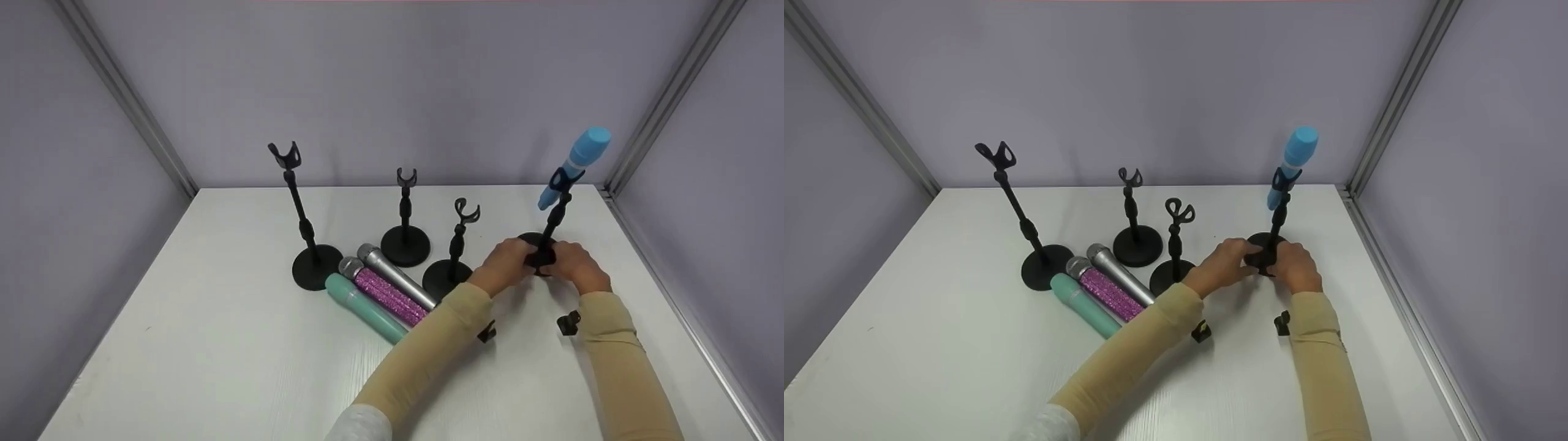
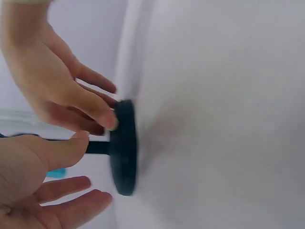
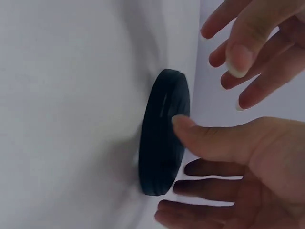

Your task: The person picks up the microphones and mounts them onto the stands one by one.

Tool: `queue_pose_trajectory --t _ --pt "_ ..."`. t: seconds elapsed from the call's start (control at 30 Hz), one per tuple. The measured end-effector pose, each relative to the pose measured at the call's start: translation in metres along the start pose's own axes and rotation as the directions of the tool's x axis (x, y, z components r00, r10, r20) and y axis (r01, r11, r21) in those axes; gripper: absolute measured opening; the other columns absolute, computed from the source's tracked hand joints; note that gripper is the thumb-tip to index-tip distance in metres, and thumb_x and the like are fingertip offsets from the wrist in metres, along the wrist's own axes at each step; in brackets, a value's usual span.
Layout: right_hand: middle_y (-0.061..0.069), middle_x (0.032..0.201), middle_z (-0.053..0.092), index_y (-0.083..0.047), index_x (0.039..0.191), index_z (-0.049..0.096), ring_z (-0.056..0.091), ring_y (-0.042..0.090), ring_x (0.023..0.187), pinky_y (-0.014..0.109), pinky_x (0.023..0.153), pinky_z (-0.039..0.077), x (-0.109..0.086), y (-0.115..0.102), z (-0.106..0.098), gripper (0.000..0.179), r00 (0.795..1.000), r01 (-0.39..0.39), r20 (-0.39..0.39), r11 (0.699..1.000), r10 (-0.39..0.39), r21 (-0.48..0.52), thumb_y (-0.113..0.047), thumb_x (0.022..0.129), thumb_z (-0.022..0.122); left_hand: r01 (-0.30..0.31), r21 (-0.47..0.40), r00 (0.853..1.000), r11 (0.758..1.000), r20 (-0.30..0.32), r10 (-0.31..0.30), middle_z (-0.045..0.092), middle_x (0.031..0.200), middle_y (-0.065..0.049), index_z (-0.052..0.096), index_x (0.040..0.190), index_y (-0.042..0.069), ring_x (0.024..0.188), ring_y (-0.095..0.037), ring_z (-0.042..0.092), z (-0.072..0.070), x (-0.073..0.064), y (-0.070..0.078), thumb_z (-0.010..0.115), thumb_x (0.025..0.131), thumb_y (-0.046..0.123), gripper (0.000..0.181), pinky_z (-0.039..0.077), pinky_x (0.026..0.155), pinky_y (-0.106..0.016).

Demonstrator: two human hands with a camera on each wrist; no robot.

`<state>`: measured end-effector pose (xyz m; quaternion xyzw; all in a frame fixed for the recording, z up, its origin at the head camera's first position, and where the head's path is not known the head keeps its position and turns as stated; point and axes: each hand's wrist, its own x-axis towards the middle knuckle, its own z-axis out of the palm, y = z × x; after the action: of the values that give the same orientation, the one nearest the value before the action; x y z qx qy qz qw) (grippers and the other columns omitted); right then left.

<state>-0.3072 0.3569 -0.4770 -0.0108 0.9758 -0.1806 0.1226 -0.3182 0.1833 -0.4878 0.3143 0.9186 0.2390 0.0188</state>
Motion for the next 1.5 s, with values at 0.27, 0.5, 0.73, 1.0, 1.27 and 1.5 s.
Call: queue_pose_trajectory --t 0.27,0.5,0.73,1.0,1.27,1.5 --pt "0.041 0.130 0.060 0.016 0.128 0.059 0.057 0.057 0.120 0.066 0.101 0.047 -0.019 -0.011 -0.002 0.048 0.999 0.048 -0.010 0.999 -0.048 0.018 -0.019 0.097 0.068 -0.145 0.011 0.989 0.989 0.027 0.145 0.072 0.131 0.000 0.068 0.136 0.013 0.122 -0.011 0.065 -0.027 -0.045 0.009 0.077 0.094 0.021 0.043 0.050 0.104 -0.020" --pt "0.035 0.128 0.064 0.010 0.125 0.066 0.058 0.055 0.123 0.066 0.103 0.047 -0.031 -0.036 -0.004 0.035 0.983 0.182 -0.040 0.982 -0.180 0.059 -0.011 0.097 0.066 -0.236 -0.079 0.972 0.969 -0.003 0.236 0.070 0.136 0.002 0.066 0.138 0.013 0.128 -0.009 0.063 -0.055 -0.080 0.015 0.077 0.094 0.020 0.045 0.046 0.108 -0.017" --pt "0.031 0.125 0.068 0.008 0.131 0.063 0.066 0.048 0.115 0.061 0.098 0.053 -0.046 -0.063 -0.004 0.039 0.953 0.285 -0.129 0.955 -0.273 0.086 -0.010 0.097 0.068 -0.254 -0.123 0.967 0.959 -0.063 0.248 0.069 0.138 -0.002 0.064 0.141 0.013 0.130 -0.013 0.062 -0.086 -0.110 0.002 0.076 0.095 0.021 0.048 0.048 0.109 -0.021" --pt "0.030 0.124 0.069 0.008 0.129 0.065 0.068 0.047 0.113 0.060 0.096 0.054 -0.057 -0.082 -0.001 0.039 0.922 0.354 -0.200 0.931 -0.331 0.094 -0.012 0.096 0.071 -0.165 -0.161 0.984 0.973 -0.101 0.150 0.067 0.140 -0.008 0.063 0.141 0.009 0.133 -0.021 0.062 -0.120 -0.143 -0.027 0.078 0.093 0.022 0.051 0.047 0.114 -0.029" --pt "0.027 0.129 0.068 0.006 0.128 0.067 0.069 0.047 0.112 0.057 0.094 0.057 -0.063 -0.096 0.004 0.037 0.903 0.407 -0.204 0.905 -0.378 0.121 -0.011 0.095 0.072 -0.092 -0.151 0.988 0.984 -0.138 0.071 0.068 0.138 -0.011 0.066 0.137 0.007 0.131 -0.026 0.063 -0.140 -0.162 -0.061 0.078 0.092 0.021 0.048 0.049 0.113 -0.038" --pt "0.027 0.131 0.068 0.005 0.129 0.067 0.069 0.046 0.113 0.055 0.094 0.057 -0.067 -0.107 0.012 0.037 0.905 0.421 -0.136 0.895 -0.403 0.146 -0.011 0.096 0.070 0.000 -0.090 0.989 0.996 -0.147 -0.014 0.064 0.141 -0.017 0.064 0.138 0.004 0.130 -0.033 0.063 -0.152 -0.179 -0.087 0.081 0.090 0.018 0.053 0.053 0.108 -0.043"
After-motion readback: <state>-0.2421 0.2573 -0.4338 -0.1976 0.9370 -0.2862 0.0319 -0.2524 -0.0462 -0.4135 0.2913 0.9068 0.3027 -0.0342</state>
